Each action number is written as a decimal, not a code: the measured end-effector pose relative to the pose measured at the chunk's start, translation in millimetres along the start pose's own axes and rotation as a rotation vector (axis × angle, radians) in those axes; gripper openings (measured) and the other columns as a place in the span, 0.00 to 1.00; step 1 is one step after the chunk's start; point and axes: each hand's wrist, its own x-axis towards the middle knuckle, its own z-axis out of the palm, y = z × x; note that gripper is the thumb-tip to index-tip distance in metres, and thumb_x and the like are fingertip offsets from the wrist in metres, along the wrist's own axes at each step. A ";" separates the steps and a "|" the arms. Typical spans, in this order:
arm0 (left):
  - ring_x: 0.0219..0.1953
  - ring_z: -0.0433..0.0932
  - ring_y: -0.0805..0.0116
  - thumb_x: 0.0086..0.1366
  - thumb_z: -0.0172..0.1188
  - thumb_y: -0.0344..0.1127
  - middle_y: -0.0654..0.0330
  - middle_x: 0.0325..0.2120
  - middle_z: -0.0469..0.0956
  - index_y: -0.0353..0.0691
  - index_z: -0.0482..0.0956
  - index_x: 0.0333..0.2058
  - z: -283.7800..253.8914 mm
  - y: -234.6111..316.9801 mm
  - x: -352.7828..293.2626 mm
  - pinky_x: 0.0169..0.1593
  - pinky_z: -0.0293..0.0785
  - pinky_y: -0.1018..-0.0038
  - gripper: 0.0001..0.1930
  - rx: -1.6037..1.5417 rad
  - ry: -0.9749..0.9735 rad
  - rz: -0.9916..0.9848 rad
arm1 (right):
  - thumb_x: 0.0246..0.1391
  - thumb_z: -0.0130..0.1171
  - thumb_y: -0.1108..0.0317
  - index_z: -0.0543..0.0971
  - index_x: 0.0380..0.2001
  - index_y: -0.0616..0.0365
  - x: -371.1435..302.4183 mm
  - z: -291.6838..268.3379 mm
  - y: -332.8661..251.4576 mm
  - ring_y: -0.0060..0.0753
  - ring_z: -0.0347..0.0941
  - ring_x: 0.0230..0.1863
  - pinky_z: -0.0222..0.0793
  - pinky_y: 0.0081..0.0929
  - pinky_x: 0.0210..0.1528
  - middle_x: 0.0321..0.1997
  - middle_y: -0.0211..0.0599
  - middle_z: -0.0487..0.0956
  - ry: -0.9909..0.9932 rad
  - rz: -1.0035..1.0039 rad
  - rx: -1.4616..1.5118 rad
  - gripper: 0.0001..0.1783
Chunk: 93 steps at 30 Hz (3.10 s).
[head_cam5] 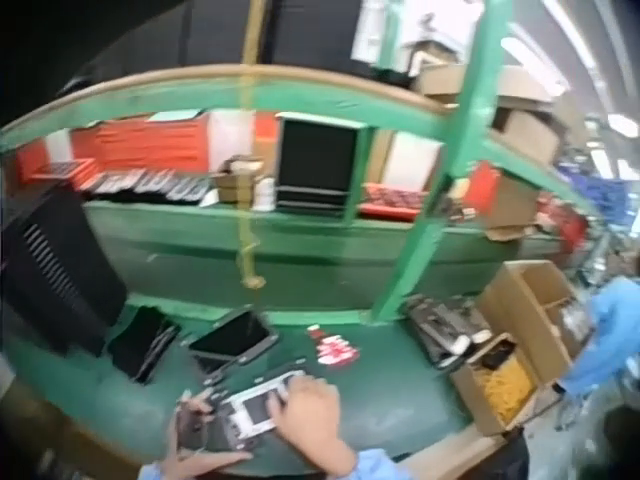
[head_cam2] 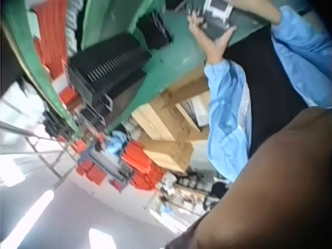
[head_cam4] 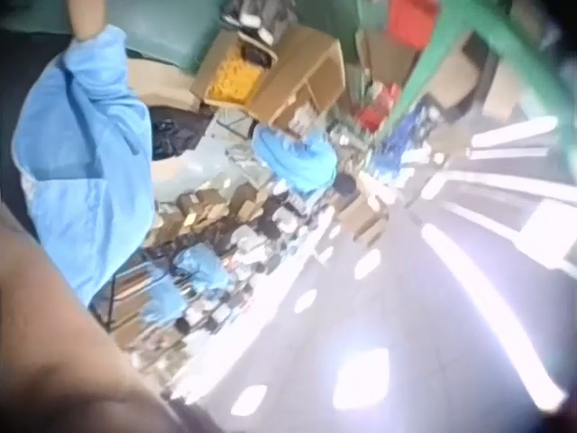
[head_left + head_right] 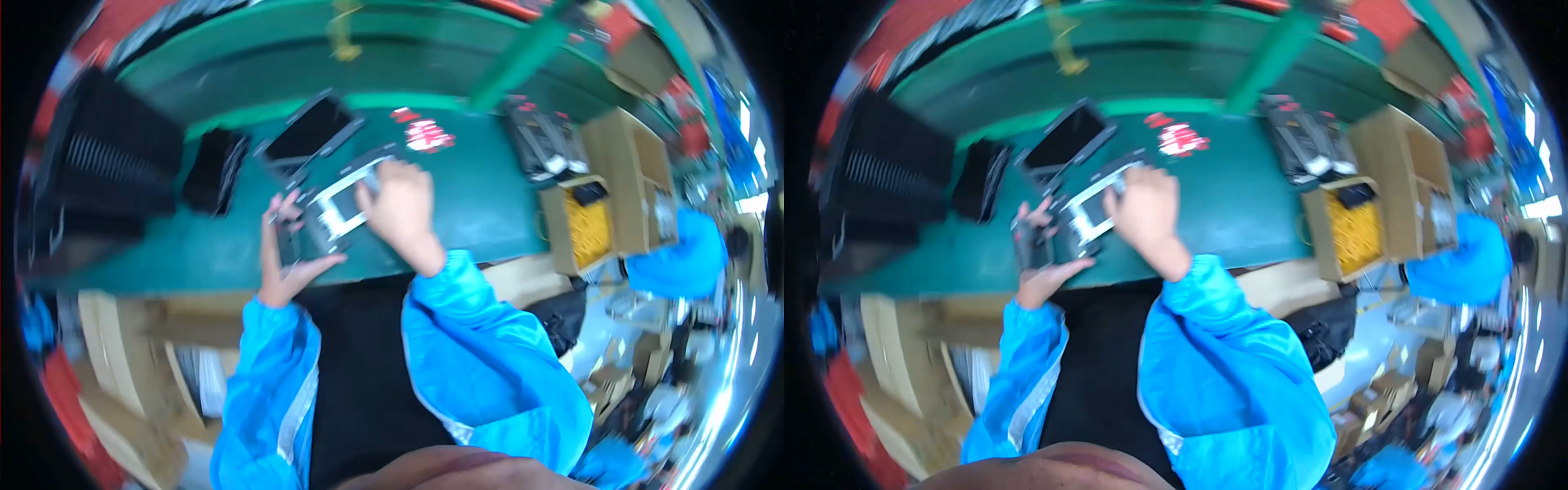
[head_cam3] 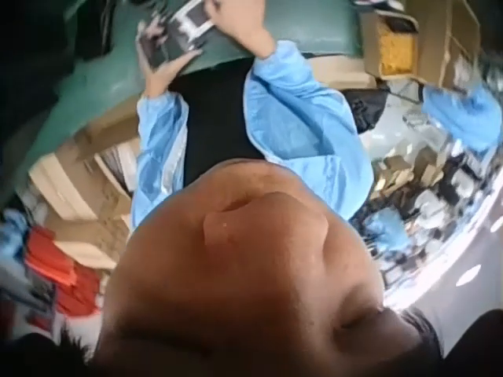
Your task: Inspecting and assembling plastic components and modules for electronic devices on a production line.
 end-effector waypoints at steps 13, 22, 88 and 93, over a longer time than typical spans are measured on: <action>0.65 0.70 0.56 0.38 0.88 0.31 0.52 0.64 0.66 0.35 0.48 0.75 -3.7 10.9 -3.3 0.57 0.76 0.63 0.69 0.013 -0.027 -0.084 | 0.50 0.65 0.58 0.77 0.28 0.60 -4.2 9.8 12.3 0.48 0.77 0.33 0.68 0.45 0.41 0.28 0.44 0.80 0.041 -0.004 0.080 0.15; 0.66 0.69 0.56 0.40 0.86 0.29 0.51 0.64 0.65 0.35 0.47 0.76 -5.3 11.8 -0.7 0.58 0.76 0.62 0.68 0.042 -0.034 -0.059 | 0.47 0.66 0.58 0.77 0.27 0.59 -2.8 13.7 12.8 0.46 0.79 0.33 0.69 0.43 0.41 0.28 0.43 0.81 0.027 -0.020 0.062 0.15; 0.54 0.76 0.64 0.62 0.65 0.20 0.58 0.48 0.74 0.32 0.44 0.75 -3.2 8.6 4.5 0.67 0.67 0.64 0.48 -0.088 0.203 -0.112 | 0.45 0.70 0.65 0.79 0.33 0.53 -16.9 -14.8 34.3 0.47 0.72 0.38 0.63 0.45 0.44 0.31 0.36 0.77 -0.025 -0.215 0.233 0.12; 0.52 0.77 0.64 0.62 0.67 0.21 0.58 0.47 0.72 0.31 0.46 0.75 -3.2 12.8 13.1 0.65 0.70 0.63 0.48 -0.140 0.228 -0.140 | 0.47 0.70 0.68 0.79 0.30 0.53 -16.1 -16.2 31.6 0.42 0.68 0.32 0.60 0.42 0.40 0.25 0.32 0.72 -0.028 -0.209 0.245 0.09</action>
